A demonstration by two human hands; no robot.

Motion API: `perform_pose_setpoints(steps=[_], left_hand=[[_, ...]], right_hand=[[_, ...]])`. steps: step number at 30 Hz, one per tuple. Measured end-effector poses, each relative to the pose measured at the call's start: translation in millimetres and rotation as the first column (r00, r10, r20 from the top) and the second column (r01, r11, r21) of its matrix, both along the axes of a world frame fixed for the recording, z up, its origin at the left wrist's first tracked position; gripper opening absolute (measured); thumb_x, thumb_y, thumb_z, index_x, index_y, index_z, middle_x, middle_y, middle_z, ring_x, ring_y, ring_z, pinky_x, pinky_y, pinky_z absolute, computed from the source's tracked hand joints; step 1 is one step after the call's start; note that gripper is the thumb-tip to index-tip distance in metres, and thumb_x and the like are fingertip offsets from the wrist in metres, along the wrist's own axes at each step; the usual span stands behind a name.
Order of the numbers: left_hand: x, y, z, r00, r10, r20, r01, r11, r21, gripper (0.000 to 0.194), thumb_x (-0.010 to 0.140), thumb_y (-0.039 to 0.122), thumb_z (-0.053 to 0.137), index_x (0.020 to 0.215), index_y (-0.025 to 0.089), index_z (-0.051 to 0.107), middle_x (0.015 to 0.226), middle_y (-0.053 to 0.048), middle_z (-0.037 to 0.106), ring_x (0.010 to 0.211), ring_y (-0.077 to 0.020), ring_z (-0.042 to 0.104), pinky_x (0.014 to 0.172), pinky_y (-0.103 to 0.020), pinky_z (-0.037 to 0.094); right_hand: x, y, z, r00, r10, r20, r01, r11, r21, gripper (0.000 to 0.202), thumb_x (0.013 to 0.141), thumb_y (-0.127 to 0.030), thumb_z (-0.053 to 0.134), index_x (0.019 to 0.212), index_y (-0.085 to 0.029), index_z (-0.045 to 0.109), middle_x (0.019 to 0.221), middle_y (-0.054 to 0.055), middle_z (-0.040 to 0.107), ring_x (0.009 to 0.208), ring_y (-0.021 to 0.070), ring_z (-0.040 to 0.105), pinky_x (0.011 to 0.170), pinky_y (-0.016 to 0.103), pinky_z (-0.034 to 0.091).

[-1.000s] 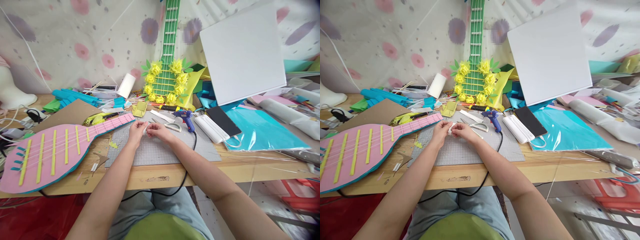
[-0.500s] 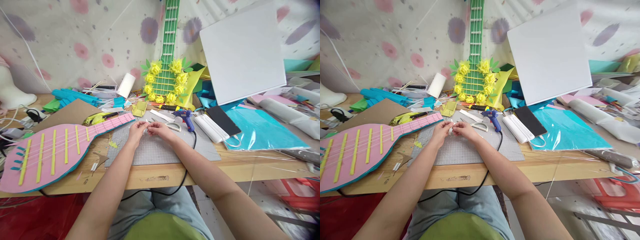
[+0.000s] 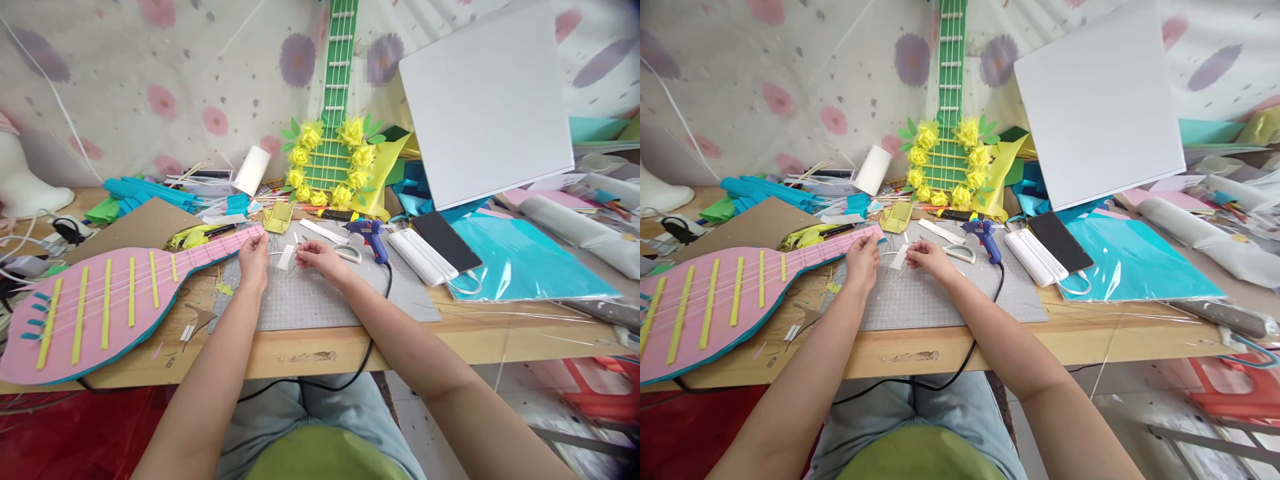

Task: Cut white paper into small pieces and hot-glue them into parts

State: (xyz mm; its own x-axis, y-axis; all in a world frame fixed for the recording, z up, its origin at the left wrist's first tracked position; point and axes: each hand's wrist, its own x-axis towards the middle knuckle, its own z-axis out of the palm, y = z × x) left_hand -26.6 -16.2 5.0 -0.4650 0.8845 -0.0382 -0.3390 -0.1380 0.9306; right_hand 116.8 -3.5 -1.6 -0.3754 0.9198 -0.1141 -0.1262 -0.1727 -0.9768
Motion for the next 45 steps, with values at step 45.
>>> perform_pose_setpoints(steps=[45], left_hand=[[-56.1, -10.3, 1.5, 0.979, 0.074, -0.189, -0.077, 0.997, -0.009, 0.029, 0.048, 0.014, 0.073, 0.076, 0.013, 0.065, 0.084, -0.007, 0.066, 0.077, -0.0149, 0.062, 0.071, -0.029, 0.052]], right_hand=[[-40.2, 41.8, 3.2, 0.558, -0.268, 0.785, 0.055, 0.956, 0.287, 0.03, 0.063, -0.021, 0.057, 0.091, -0.019, 0.046, 0.088, 0.005, 0.063, 0.074, 0.0177, 0.058, 0.056, 0.024, 0.039]])
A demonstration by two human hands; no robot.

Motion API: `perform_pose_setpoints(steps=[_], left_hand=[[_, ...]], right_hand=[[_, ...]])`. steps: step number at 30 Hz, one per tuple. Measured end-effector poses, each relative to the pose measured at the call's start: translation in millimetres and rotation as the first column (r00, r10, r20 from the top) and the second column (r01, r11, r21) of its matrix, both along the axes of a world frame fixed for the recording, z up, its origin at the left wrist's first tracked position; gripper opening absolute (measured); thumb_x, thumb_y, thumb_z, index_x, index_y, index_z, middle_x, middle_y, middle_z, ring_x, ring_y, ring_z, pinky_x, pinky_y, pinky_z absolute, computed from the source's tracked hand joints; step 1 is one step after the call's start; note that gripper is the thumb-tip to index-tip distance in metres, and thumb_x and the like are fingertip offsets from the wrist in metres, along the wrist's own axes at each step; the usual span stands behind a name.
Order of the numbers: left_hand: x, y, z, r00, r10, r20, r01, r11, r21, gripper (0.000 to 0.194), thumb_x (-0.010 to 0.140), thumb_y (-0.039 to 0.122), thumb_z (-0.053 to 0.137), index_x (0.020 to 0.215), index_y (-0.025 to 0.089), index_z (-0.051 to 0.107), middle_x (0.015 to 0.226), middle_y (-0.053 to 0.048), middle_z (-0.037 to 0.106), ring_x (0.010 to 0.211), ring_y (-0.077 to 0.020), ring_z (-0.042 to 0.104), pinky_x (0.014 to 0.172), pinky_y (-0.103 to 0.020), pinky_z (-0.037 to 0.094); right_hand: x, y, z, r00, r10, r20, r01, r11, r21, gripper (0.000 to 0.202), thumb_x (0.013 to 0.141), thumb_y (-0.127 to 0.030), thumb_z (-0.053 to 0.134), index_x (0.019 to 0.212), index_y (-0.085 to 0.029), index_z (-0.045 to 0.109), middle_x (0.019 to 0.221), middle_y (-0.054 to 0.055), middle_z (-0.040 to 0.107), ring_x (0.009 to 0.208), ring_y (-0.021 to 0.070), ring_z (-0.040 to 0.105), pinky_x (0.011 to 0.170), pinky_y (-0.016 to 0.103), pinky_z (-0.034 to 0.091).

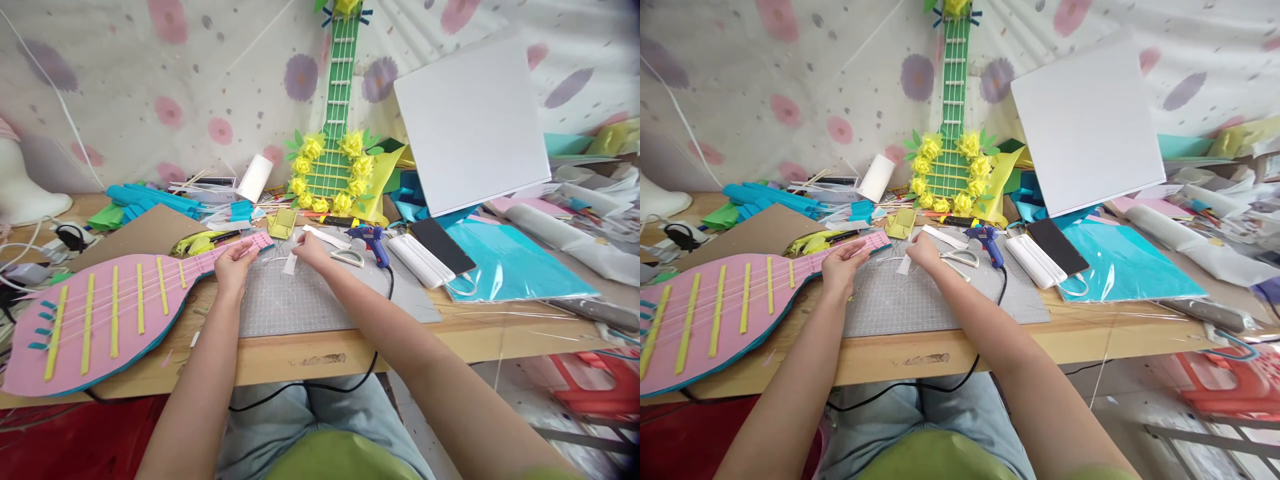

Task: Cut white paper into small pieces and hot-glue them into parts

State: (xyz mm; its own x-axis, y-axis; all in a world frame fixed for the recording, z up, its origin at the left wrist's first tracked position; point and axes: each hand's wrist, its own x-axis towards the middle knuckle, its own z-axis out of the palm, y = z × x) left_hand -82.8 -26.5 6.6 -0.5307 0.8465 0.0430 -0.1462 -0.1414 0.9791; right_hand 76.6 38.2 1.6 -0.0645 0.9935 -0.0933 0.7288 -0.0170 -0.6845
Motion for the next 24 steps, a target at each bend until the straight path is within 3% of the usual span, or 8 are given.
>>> perform_pose_setpoints(steps=[2, 5, 9, 13, 19, 24], left_hand=[[0.0, 1.9, -2.9, 1.0, 0.004, -0.026, -0.004, 1.0, 0.015, 0.029, 0.048, 0.015, 0.073, 0.077, 0.013, 0.066, 0.084, -0.007, 0.067, 0.078, -0.0154, 0.062, 0.074, -0.03, 0.051], [-1.0, 5.3, -8.2, 0.997, 0.017, -0.076, -0.014, 0.999, 0.038, 0.03, 0.048, 0.016, 0.074, 0.076, 0.013, 0.066, 0.085, -0.007, 0.067, 0.08, -0.015, 0.062, 0.079, -0.03, 0.049], [-1.9, 9.2, -14.4, 0.99, -0.003, -0.144, 0.01, 0.999, 0.052, 0.03, 0.048, 0.016, 0.074, 0.077, 0.014, 0.066, 0.086, -0.007, 0.067, 0.074, -0.0139, 0.062, 0.077, -0.03, 0.049], [-2.3, 10.6, -18.2, 0.983, 0.007, -0.181, 0.008, 0.997, 0.08, 0.029, 0.049, 0.019, 0.074, 0.077, 0.013, 0.064, 0.084, -0.007, 0.067, 0.068, -0.0125, 0.061, 0.071, -0.028, 0.049], [-5.1, 11.0, -21.0, 0.971, 0.071, -0.227, -0.055, 0.996, 0.075, 0.028, 0.051, 0.026, 0.074, 0.075, 0.015, 0.065, 0.081, -0.005, 0.066, 0.066, -0.0116, 0.059, 0.068, -0.027, 0.048], [-7.4, 12.3, -24.3, 0.962, 0.039, -0.272, -0.028, 0.999, 0.044, 0.026, 0.052, 0.021, 0.073, 0.077, 0.017, 0.067, 0.083, -0.006, 0.067, 0.072, -0.0139, 0.061, 0.071, -0.027, 0.048]], right_hand=[[13.0, 7.6, 2.7, 1.0, -0.011, -0.013, 0.011, 0.999, 0.033, 0.031, 0.063, -0.02, 0.057, 0.093, -0.018, 0.047, 0.089, 0.005, 0.063, 0.075, 0.0163, 0.058, 0.058, 0.024, 0.04], [32.9, 14.4, 8.2, 0.991, 0.002, 0.132, -0.02, 0.991, 0.134, 0.023, 0.066, -0.015, 0.053, 0.088, -0.018, 0.051, 0.087, 0.004, 0.064, 0.078, 0.0176, 0.058, 0.062, 0.025, 0.04], [46.7, 19.8, 9.9, 0.916, 0.063, 0.397, -0.181, 0.947, 0.267, 0.02, 0.07, -0.011, 0.047, 0.085, -0.019, 0.057, 0.087, 0.006, 0.065, 0.08, 0.0206, 0.058, 0.063, 0.027, 0.038], [44.7, 27.5, 3.9, 0.816, 0.127, 0.563, -0.332, 0.901, 0.279, 0.019, 0.072, -0.011, 0.047, 0.082, -0.02, 0.06, 0.09, 0.008, 0.066, 0.083, 0.0225, 0.058, 0.064, 0.028, 0.037], [41.2, 34.7, 0.1, 0.79, 0.113, 0.603, -0.338, 0.9, 0.274, 0.023, 0.075, -0.011, 0.045, 0.086, -0.02, 0.062, 0.094, 0.009, 0.065, 0.088, 0.0214, 0.056, 0.065, 0.027, 0.037], [43.0, 33.6, 4.4, 0.789, 0.123, 0.602, -0.339, 0.904, 0.259, 0.025, 0.076, -0.013, 0.045, 0.09, -0.02, 0.064, 0.099, 0.009, 0.064, 0.095, 0.0229, 0.054, 0.068, 0.029, 0.039]])
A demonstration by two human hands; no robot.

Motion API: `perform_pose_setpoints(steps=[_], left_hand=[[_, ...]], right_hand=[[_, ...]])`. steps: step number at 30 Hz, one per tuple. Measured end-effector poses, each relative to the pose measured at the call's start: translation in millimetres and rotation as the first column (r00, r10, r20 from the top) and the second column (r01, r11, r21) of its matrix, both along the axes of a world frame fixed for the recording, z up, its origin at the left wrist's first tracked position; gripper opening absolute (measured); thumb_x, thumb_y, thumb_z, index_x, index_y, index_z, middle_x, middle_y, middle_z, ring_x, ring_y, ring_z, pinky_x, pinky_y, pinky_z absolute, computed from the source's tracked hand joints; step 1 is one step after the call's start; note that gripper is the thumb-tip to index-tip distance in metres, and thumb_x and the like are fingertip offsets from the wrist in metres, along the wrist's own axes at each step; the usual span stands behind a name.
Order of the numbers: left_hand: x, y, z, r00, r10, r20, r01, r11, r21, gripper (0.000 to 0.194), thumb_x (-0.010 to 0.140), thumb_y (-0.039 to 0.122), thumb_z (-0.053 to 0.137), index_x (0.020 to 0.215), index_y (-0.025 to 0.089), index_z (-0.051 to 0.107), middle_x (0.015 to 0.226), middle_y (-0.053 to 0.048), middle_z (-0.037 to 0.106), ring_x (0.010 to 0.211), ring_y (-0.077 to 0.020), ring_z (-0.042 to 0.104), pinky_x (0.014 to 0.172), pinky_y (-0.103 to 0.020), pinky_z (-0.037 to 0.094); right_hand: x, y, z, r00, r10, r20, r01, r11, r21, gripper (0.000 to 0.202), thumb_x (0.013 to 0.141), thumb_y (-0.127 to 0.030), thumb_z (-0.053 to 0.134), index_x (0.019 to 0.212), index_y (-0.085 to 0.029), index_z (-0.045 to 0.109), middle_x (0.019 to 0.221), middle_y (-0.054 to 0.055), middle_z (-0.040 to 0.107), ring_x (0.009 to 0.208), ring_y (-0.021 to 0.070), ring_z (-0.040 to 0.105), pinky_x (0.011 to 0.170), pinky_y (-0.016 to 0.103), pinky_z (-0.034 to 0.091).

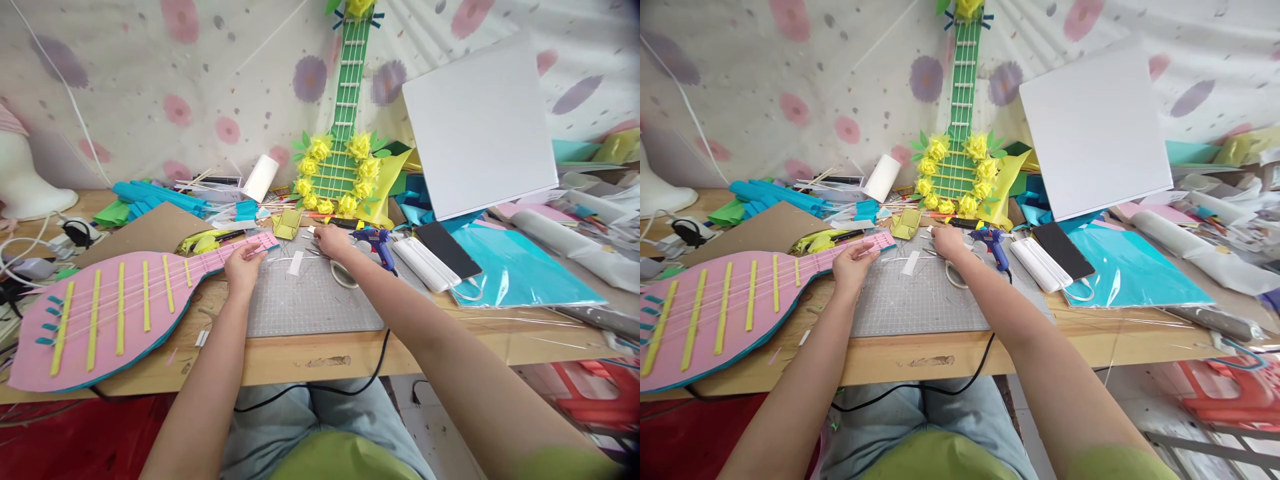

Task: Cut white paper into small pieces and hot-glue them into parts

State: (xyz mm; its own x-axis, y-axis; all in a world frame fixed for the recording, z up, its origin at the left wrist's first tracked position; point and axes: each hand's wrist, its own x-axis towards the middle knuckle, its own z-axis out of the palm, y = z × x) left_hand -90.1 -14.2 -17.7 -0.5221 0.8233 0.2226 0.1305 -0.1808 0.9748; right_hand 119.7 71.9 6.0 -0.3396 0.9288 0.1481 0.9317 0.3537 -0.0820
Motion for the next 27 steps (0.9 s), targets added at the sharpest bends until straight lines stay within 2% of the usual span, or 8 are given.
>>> perform_pose_setpoints(steps=[5, 8, 12, 15, 18, 23, 27], left_hand=[[0.8, -1.1, 1.6, 0.999, -0.005, -0.045, 0.003, 0.999, -0.038, 0.024, 0.055, 0.021, 0.07, 0.079, 0.017, 0.067, 0.085, -0.006, 0.067, 0.071, -0.014, 0.062, 0.072, -0.028, 0.048], [2.3, -1.8, 3.2, 0.999, -0.009, -0.044, 0.007, 0.999, -0.041, 0.025, 0.055, 0.019, 0.07, 0.08, 0.016, 0.067, 0.082, -0.006, 0.067, 0.068, -0.0133, 0.061, 0.07, -0.027, 0.048], [4.0, -1.1, 1.9, 0.998, -0.042, -0.049, 0.041, 0.999, -0.018, 0.033, 0.05, 0.014, 0.072, 0.082, 0.017, 0.068, 0.077, -0.004, 0.065, 0.067, -0.0126, 0.06, 0.069, -0.025, 0.048], [7.2, -1.2, 0.6, 0.999, -0.016, -0.051, 0.014, 0.999, -0.04, 0.024, 0.051, 0.018, 0.073, 0.074, 0.017, 0.069, 0.071, -0.003, 0.065, 0.061, -0.0125, 0.059, 0.065, -0.025, 0.048], [12.1, -2.0, -0.2, 0.998, -0.054, 0.024, 0.055, 0.998, -0.038, 0.016, 0.054, 0.023, 0.072, 0.069, 0.017, 0.069, 0.066, -0.002, 0.065, 0.06, -0.013, 0.059, 0.064, -0.027, 0.049], [17.9, -2.8, -0.7, 0.979, -0.14, 0.148, 0.138, 0.99, 0.028, 0.018, 0.057, 0.022, 0.069, 0.074, 0.015, 0.069, 0.073, -0.004, 0.067, 0.068, -0.0148, 0.063, 0.072, -0.031, 0.052], [17.2, -2.5, -1.1, 0.972, -0.166, 0.165, 0.161, 0.986, 0.043, 0.015, 0.062, 0.02, 0.064, 0.075, 0.015, 0.069, 0.075, -0.005, 0.067, 0.074, -0.0169, 0.065, 0.076, -0.033, 0.051]], right_hand=[[0.4, -14.0, 9.1, 0.99, 0.03, -0.141, -0.02, 0.997, 0.07, 0.025, 0.077, -0.016, 0.046, 0.095, -0.021, 0.062, 0.099, 0.007, 0.063, 0.096, 0.0218, 0.052, 0.072, 0.029, 0.039], [0.6, -29.1, 12.0, 0.968, 0.121, -0.218, -0.117, 0.993, 0.035, 0.022, 0.078, -0.019, 0.047, 0.093, -0.022, 0.061, 0.094, 0.004, 0.064, 0.088, 0.0184, 0.054, 0.07, 0.027, 0.038], [1.7, -47.2, 7.4, 0.937, 0.25, -0.244, -0.268, 0.963, -0.043, 0.02, 0.075, -0.017, 0.049, 0.089, -0.022, 0.063, 0.089, 0.002, 0.064, 0.084, 0.0156, 0.055, 0.07, 0.025, 0.037], [1.7, -54.2, -1.1, 0.922, 0.257, -0.29, -0.275, 0.961, -0.023, 0.019, 0.076, -0.017, 0.049, 0.089, -0.021, 0.063, 0.089, 0.003, 0.064, 0.084, 0.0151, 0.054, 0.072, 0.025, 0.037], [0.5, -56.9, -9.6, 0.907, 0.234, -0.351, -0.25, 0.968, 0.002, 0.018, 0.076, -0.018, 0.049, 0.089, -0.02, 0.062, 0.088, 0.003, 0.063, 0.082, 0.0148, 0.053, 0.074, 0.025, 0.038], [0.7, -60.2, -13.3, 0.891, 0.253, -0.376, -0.269, 0.963, 0.012, 0.016, 0.077, -0.018, 0.05, 0.088, -0.019, 0.062, 0.087, 0.003, 0.063, 0.083, 0.0151, 0.052, 0.076, 0.026, 0.038], [5.7, -62.7, -10.8, 0.873, 0.355, -0.334, -0.365, 0.93, 0.033, 0.016, 0.079, -0.022, 0.052, 0.09, -0.019, 0.062, 0.091, 0.005, 0.062, 0.089, 0.0168, 0.051, 0.08, 0.028, 0.037]])
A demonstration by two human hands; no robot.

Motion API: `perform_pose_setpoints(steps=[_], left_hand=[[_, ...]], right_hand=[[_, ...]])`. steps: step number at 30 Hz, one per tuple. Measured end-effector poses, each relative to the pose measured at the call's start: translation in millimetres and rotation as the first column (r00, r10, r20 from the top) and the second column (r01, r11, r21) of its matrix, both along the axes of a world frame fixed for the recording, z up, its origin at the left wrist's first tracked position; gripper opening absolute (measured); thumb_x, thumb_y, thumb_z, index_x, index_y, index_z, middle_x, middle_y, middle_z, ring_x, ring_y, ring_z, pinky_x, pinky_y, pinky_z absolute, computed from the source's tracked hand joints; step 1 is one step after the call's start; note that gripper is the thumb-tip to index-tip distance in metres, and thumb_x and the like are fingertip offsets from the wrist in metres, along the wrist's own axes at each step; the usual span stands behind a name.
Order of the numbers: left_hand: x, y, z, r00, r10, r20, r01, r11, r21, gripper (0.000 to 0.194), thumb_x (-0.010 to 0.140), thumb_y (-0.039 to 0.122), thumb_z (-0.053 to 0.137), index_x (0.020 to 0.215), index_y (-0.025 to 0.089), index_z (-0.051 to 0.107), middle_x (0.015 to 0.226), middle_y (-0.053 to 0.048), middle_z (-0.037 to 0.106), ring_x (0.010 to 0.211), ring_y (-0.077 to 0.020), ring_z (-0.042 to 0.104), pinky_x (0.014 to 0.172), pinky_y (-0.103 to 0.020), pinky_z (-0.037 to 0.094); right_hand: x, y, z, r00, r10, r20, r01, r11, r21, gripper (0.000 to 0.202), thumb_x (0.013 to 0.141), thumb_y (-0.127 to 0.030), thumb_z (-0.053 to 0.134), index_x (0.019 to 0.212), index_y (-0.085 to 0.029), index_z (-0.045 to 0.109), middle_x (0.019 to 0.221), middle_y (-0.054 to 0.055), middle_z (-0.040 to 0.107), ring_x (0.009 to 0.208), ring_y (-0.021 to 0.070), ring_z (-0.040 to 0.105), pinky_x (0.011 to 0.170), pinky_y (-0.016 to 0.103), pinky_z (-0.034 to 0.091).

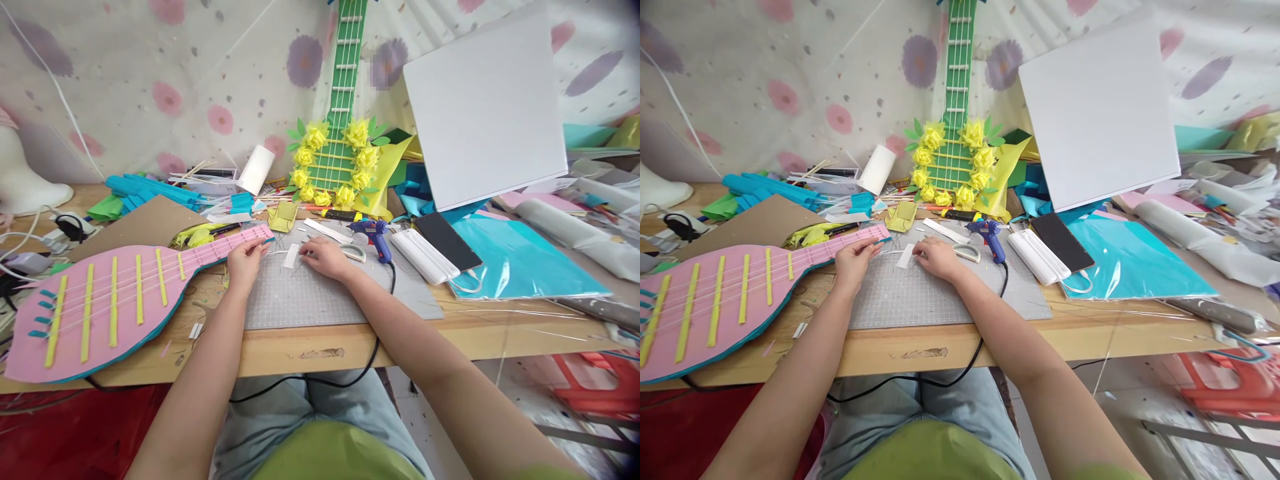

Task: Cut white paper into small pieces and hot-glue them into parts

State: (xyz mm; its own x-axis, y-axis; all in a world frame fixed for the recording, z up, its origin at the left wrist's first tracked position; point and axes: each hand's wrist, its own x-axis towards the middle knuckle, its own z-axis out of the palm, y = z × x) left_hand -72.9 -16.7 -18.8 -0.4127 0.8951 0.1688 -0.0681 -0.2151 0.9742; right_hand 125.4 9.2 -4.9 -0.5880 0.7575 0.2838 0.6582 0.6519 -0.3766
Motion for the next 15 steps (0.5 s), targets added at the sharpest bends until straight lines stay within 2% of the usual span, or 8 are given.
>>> perform_pose_setpoints(steps=[3, 5, 10, 13, 15], left_hand=[[-2.1, -0.3, -0.1, 0.996, 0.025, -0.089, -0.025, 1.0, 0.001, 0.022, 0.058, 0.02, 0.068, 0.079, 0.015, 0.068, 0.078, -0.006, 0.068, 0.075, -0.0169, 0.064, 0.076, -0.032, 0.051], [-1.2, -1.4, 0.6, 0.988, 0.036, -0.15, -0.039, 0.999, -0.018, 0.029, 0.055, 0.02, 0.07, 0.083, 0.015, 0.068, 0.082, -0.006, 0.068, 0.074, -0.0166, 0.064, 0.075, -0.032, 0.051], [19.8, -6.4, 2.2, 0.983, -0.082, -0.161, 0.07, 0.995, -0.077, 0.034, 0.059, 0.024, 0.068, 0.091, 0.013, 0.065, 0.095, -0.01, 0.067, 0.074, -0.0191, 0.065, 0.074, -0.036, 0.052], [36.4, -7.8, -1.1, 0.974, -0.151, -0.17, 0.14, 0.987, -0.077, 0.036, 0.064, 0.018, 0.063, 0.1, 0.015, 0.062, 0.109, -0.01, 0.062, 0.084, -0.0202, 0.065, 0.077, -0.035, 0.052], [42.4, -8.3, -4.5, 0.957, -0.17, -0.235, 0.158, 0.985, -0.067, 0.039, 0.066, 0.016, 0.06, 0.105, 0.017, 0.06, 0.113, -0.009, 0.06, 0.089, -0.0201, 0.064, 0.08, -0.033, 0.051]], right_hand=[[2.7, -0.9, 0.8, 0.995, 0.099, 0.021, -0.1, 0.995, 0.026, 0.017, 0.079, -0.027, 0.054, 0.091, -0.018, 0.063, 0.094, 0.006, 0.06, 0.094, 0.0176, 0.049, 0.084, 0.03, 0.035], [1.5, -1.5, 1.2, 0.995, 0.103, 0.006, -0.103, 0.994, 0.027, 0.016, 0.079, -0.027, 0.054, 0.09, -0.018, 0.063, 0.094, 0.006, 0.06, 0.093, 0.0173, 0.049, 0.084, 0.029, 0.035], [-10.9, -4.6, 2.5, 0.989, -0.05, -0.138, 0.051, 0.999, 0.004, 0.013, 0.081, -0.021, 0.049, 0.085, -0.017, 0.061, 0.082, 0.004, 0.06, 0.081, 0.0142, 0.051, 0.074, 0.025, 0.036], [-17.7, -7.0, 1.8, 0.975, -0.126, -0.183, 0.124, 0.992, -0.026, 0.015, 0.082, -0.024, 0.048, 0.084, -0.017, 0.06, 0.081, 0.003, 0.061, 0.074, 0.0129, 0.051, 0.068, 0.024, 0.036], [-19.8, -8.6, 1.3, 0.97, -0.165, -0.176, 0.161, 0.986, -0.035, 0.016, 0.082, -0.026, 0.048, 0.083, -0.017, 0.06, 0.081, 0.003, 0.061, 0.073, 0.013, 0.052, 0.066, 0.024, 0.035]])
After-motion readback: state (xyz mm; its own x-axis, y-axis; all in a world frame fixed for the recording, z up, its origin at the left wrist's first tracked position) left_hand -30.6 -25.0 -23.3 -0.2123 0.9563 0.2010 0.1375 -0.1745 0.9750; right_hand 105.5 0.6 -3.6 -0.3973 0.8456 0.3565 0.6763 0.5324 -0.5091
